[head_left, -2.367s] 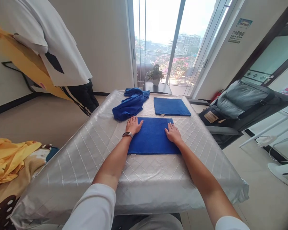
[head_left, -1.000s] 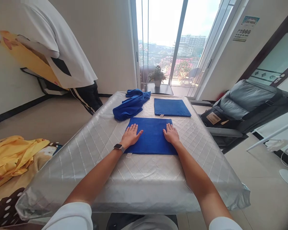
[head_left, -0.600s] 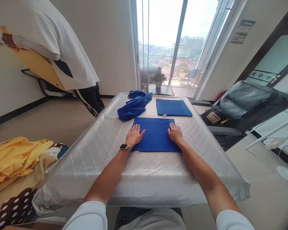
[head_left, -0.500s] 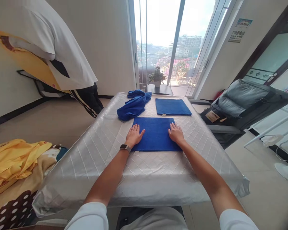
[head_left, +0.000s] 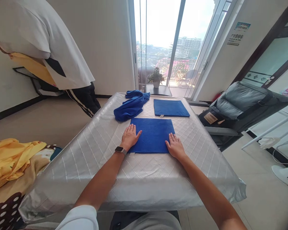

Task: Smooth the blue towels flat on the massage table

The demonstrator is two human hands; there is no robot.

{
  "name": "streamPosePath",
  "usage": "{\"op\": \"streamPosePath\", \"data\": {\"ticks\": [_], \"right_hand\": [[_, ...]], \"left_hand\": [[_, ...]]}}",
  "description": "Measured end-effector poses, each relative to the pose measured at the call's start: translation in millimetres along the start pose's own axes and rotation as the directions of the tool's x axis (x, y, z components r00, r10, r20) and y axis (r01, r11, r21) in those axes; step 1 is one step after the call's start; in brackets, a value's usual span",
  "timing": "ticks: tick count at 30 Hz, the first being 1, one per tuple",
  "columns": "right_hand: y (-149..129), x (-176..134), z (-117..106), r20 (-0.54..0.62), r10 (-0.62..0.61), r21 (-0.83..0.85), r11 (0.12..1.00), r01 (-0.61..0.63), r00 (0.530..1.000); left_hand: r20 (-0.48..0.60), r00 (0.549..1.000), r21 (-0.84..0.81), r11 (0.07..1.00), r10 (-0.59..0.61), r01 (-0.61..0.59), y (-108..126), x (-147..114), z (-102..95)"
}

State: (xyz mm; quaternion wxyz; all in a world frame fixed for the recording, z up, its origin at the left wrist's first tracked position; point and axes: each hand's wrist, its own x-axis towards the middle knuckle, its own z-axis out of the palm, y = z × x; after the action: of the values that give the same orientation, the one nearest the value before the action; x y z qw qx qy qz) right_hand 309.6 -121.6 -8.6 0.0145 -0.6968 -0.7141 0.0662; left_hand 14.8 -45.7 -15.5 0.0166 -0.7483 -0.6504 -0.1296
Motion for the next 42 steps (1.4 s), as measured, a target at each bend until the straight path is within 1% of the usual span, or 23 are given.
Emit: {"op": "streamPosePath", "data": {"ticks": [2, 4, 6, 8, 9, 10, 12, 13, 15, 18, 22, 24, 26, 29, 36, 39, 42], "right_hand": [[-1, 1, 0, -0.005, 0.001, 0.009, 1.000, -0.001, 1.000], [-2, 0, 0, -0.008, 0.002, 0.016, 1.000, -0.002, 1.000], [-2, -1, 0, -0.013, 0.002, 0.019, 1.000, -0.002, 1.000], [-2, -2, 0, -0.015, -0.005, 0.014, 1.000, 0.006, 1.000], [-1, -3, 0, -0.016, -0.012, 0.011, 1.000, 0.012, 1.000], [-1, -3, -1, -0.018, -0.020, 0.009, 1.000, 0.020, 1.000], [-1, -4, -2, -0.018, -0.024, 0.014, 1.000, 0.024, 1.000], [-1, -5, -2, -0.020, -0.021, 0.022, 1.000, 0.022, 1.000], [-2, -5, -3, -0.022, -0.010, 0.038, 0.999, 0.011, 1.000], [-2, -4, -2, -0.025, -0.005, 0.046, 0.999, 0.006, 1.000], [-2, -3, 0, -0.024, -0.010, 0.037, 0.999, 0.011, 1.000], [-1, -2, 0, -0.024, -0.011, 0.032, 0.999, 0.011, 1.000], [-1, -1, 1, -0.018, -0.008, 0.028, 1.000, 0.008, 1.000], [0, 0, 1, -0.005, -0.001, 0.016, 1.000, 0.001, 1.000], [-2, -2, -3, 0.016, 0.003, -0.018, 1.000, -0.002, 1.000], [1, 0, -10, 0.059, -0.013, -0.049, 0.999, 0.016, 0.998], [3, 10, -21, 0.115, -0.027, -0.075, 0.997, 0.036, 0.993]], "left_hand": [[-0.029, 0.998, -0.016, 0.998, 0.061, -0.062, 14, -5, -4.6], [-0.012, 0.979, -0.046, 0.977, 0.206, -0.206, 40, -14, -6.0], [0.007, 0.924, -0.080, 0.922, 0.382, -0.380, 72, -24, -3.1], [0.013, 0.862, -0.110, 0.857, 0.507, -0.503, 104, -35, 2.7], [0.021, 0.841, -0.125, 0.836, 0.540, -0.534, 117, -39, 5.9], [0.033, 0.830, -0.138, 0.825, 0.556, -0.548, 127, -42, 8.7], [0.066, 0.831, -0.156, 0.828, 0.552, -0.538, 135, -46, 12.0], [0.081, 0.839, -0.158, 0.838, 0.538, -0.522, 134, -46, 12.2], [0.108, 0.860, -0.148, 0.864, 0.498, -0.482, 121, -46, 10.0], [0.144, 0.892, -0.119, 0.903, 0.428, -0.413, 87, -49, 2.8], [0.181, 0.921, -0.072, 0.939, 0.344, -0.337, 38, -65, -5.4], [0.180, 0.940, -0.048, 0.957, 0.290, -0.286, 18, -74, -7.3], [0.167, 0.956, -0.033, 0.970, 0.243, -0.241, 6, -81, -7.9], [0.161, 0.964, -0.028, 0.978, 0.210, -0.208, -1, -86, -7.8], [0.172, 0.962, -0.050, 0.978, 0.210, -0.204, 2, -85, -8.5], [0.159, 0.964, -0.067, 0.976, 0.213, -0.205, 2, -85, -8.0], [0.151, 0.965, -0.073, 0.975, 0.217, -0.208, 1, -85, -6.2]]}}
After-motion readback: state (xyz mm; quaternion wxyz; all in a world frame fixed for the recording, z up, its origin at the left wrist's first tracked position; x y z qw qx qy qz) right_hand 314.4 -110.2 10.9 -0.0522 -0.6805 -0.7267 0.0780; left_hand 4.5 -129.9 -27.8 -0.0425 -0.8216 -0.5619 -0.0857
